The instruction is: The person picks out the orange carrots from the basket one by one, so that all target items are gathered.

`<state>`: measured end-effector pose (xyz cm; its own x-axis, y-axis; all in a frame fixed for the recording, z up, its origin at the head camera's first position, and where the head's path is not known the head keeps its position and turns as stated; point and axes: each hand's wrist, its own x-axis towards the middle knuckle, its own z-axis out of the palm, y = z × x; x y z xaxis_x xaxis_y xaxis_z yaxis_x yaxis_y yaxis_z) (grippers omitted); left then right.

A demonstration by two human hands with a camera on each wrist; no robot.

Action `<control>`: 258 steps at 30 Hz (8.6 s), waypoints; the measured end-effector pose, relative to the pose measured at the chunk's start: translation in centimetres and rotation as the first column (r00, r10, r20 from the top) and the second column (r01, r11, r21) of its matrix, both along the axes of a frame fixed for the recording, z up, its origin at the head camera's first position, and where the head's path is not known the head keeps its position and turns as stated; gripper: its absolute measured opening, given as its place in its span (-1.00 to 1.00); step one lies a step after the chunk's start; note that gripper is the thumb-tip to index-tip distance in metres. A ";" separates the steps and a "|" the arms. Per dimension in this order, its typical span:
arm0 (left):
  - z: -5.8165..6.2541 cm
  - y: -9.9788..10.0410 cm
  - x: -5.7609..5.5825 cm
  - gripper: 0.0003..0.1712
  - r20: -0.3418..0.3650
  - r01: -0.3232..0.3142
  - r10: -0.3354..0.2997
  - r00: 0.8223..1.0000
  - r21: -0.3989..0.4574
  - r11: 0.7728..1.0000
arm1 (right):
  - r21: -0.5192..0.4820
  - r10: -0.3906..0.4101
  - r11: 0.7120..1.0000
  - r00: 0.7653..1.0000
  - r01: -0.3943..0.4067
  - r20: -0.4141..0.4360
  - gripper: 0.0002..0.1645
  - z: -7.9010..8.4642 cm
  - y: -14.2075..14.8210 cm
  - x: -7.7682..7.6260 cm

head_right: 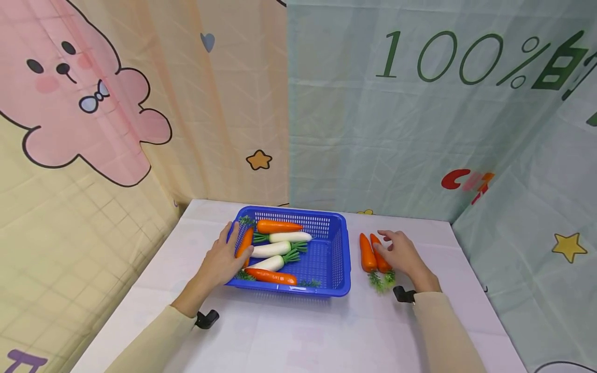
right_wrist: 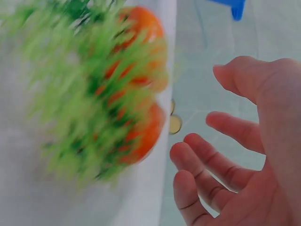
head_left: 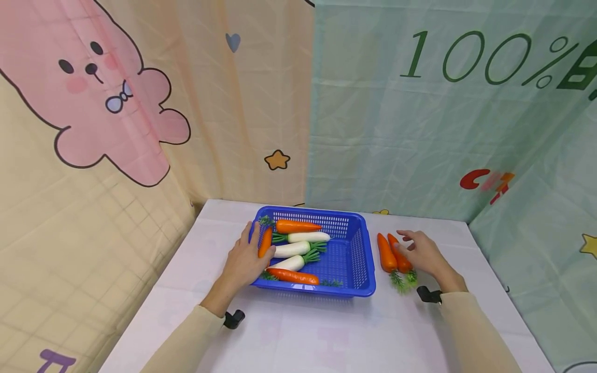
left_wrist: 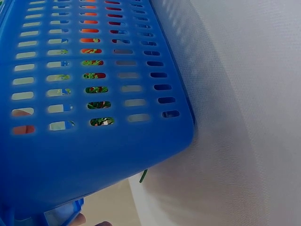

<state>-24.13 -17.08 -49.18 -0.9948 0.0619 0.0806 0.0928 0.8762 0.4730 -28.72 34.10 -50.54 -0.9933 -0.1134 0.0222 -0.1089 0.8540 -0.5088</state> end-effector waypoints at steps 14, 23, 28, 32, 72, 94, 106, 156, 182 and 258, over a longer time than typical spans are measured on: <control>-0.5 -0.2 -0.3 0.17 -0.021 0.005 -0.005 1.000 0.040 0.999 | 0.026 0.134 0.991 0.975 -0.131 -0.179 -0.31 4.6 -5.4 0.4; -0.1 -0.3 -0.2 0.15 0.037 -0.008 0.008 0.999 0.005 1.000 | 0.096 0.309 0.950 0.943 -0.299 -0.123 -0.31 6.9 -9.9 0.7; -0.1 -0.2 -0.2 0.17 0.047 -0.002 0.002 0.999 -0.009 1.000 | 0.134 0.399 0.910 0.916 -0.391 -0.035 -0.26 8.1 -12.2 0.7; -0.3 -0.2 -0.4 0.18 0.046 0.006 -0.005 0.999 -0.008 1.000 | 0.148 0.457 0.878 0.889 -0.455 0.025 -0.26 8.7 -14.2 0.5; -0.4 -0.1 -0.2 0.16 0.032 -0.002 0.002 0.999 -0.013 1.000 | -0.348 0.722 0.670 0.466 -0.656 0.512 -0.30 4.5 -23.8 -2.2; -0.1 0.0 -0.3 0.15 0.035 -0.001 0.001 0.999 0.002 1.000 | -0.352 0.731 0.661 0.461 -0.663 0.503 -0.21 4.6 -23.0 -2.4; -0.2 -0.1 -0.2 0.12 0.025 0.000 0.000 1.000 -0.006 1.000 | -0.310 0.712 0.694 0.553 -0.650 0.433 -0.17 5.8 -20.9 -2.3; -0.3 -0.3 -0.3 0.14 0.014 0.017 -0.017 1.000 0.002 1.000 | -0.450 0.279 0.880 0.932 -0.151 0.233 -0.03 6.3 -1.9 -1.9; -0.2 -0.2 -0.1 0.13 0.012 0.007 -0.007 1.000 0.022 1.000 | -0.460 0.140 0.888 0.963 -0.020 0.228 -0.11 0.9 6.7 0.3; -0.2 -0.3 0.1 0.09 -0.018 0.010 -0.009 1.000 0.042 0.999 | -0.254 0.022 0.965 0.950 0.061 0.313 -0.05 -1.8 7.7 1.1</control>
<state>-24.05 -17.35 -49.36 -0.9926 0.0677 0.1006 0.1097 0.8545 0.5077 -27.64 41.83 -52.35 -0.9570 -0.1254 -0.2617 0.1056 0.6895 -0.7165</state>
